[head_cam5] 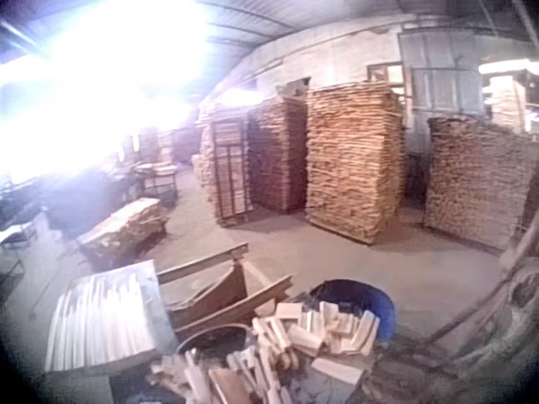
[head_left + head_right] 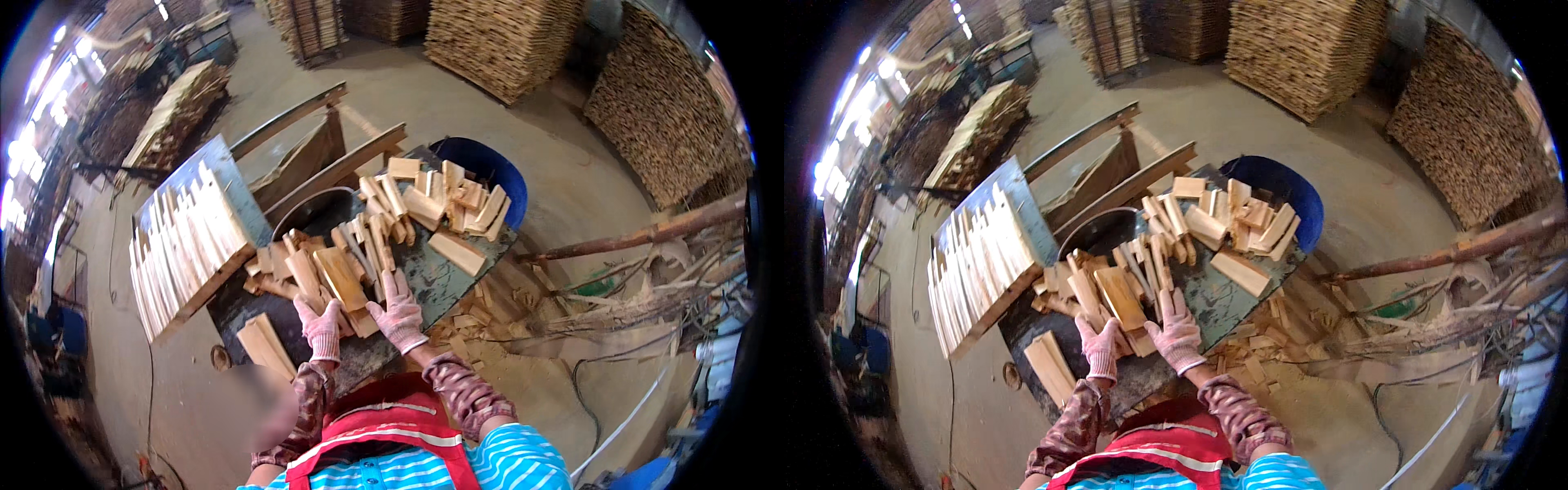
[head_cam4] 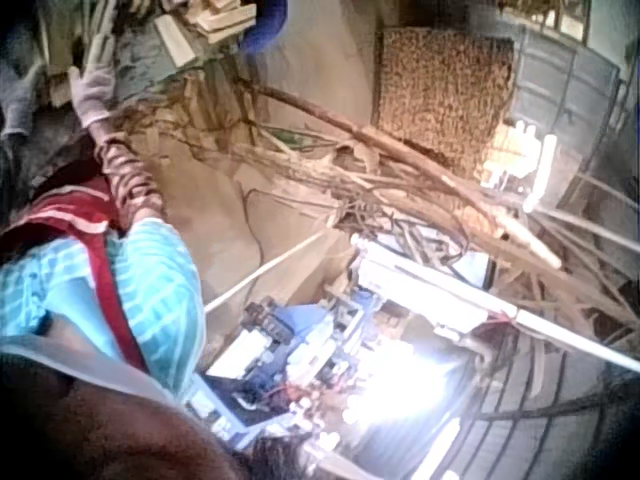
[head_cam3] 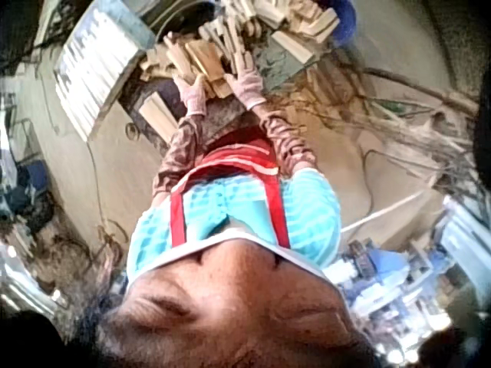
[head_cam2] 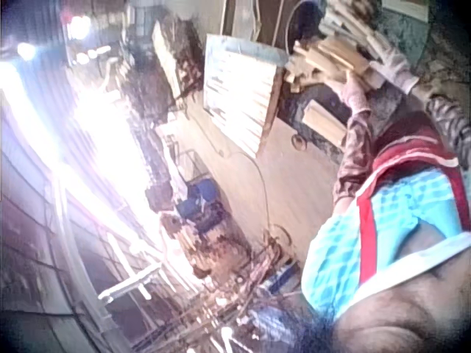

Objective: The person stacks thin wooden planks on a metal table, aligning them into neat piles. They repeatedly pick up planks from a disorganized pile, arrange them, and move the stacks to different locations on the table.

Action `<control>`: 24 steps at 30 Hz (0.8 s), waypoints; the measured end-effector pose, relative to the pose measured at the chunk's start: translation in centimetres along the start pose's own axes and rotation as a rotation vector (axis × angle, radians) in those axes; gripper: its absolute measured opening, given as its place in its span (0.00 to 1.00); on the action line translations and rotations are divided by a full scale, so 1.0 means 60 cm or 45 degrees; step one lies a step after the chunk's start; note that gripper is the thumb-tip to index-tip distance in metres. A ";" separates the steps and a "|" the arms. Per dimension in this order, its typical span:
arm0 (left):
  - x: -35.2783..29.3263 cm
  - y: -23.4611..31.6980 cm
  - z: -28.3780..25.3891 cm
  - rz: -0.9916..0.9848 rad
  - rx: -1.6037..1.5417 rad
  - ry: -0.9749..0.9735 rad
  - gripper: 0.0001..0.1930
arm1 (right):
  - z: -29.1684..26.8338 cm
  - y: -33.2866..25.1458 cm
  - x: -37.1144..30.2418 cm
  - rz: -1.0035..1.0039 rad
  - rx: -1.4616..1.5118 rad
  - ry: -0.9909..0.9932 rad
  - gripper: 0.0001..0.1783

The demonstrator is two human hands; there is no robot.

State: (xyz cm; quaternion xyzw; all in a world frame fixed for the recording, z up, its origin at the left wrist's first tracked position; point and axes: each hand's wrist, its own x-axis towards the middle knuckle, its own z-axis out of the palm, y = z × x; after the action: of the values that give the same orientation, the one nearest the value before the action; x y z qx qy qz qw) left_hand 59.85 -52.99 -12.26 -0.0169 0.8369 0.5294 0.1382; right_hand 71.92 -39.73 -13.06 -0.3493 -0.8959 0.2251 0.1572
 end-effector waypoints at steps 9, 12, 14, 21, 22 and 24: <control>-0.027 0.107 0.142 0.033 0.089 -0.210 0.58 | -0.099 0.166 0.017 -0.368 -0.106 -0.055 0.44; -0.024 0.133 0.195 0.050 -0.033 -0.291 0.56 | -0.130 0.266 0.039 -0.236 -0.326 0.184 0.51; -0.020 0.153 0.239 0.108 0.120 -0.235 0.55 | -0.144 0.321 0.064 -0.130 -0.464 0.276 0.53; 0.037 0.286 0.434 0.079 -0.029 -0.525 0.40 | -0.211 0.459 0.310 0.042 -0.559 0.003 0.45; 0.056 0.309 0.454 0.064 -0.140 -0.722 0.33 | -0.225 0.478 0.346 0.230 -0.509 -0.048 0.42; 0.076 0.338 0.476 0.098 -0.368 -1.051 0.30 | -0.231 0.495 0.381 0.249 -0.453 0.365 0.38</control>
State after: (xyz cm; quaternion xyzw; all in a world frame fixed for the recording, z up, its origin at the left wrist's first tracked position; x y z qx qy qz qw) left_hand 58.03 -18.13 -7.00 0.2082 0.6289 0.6080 0.4375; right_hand 78.33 -0.32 -13.69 -0.4848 -0.8520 0.0261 0.1960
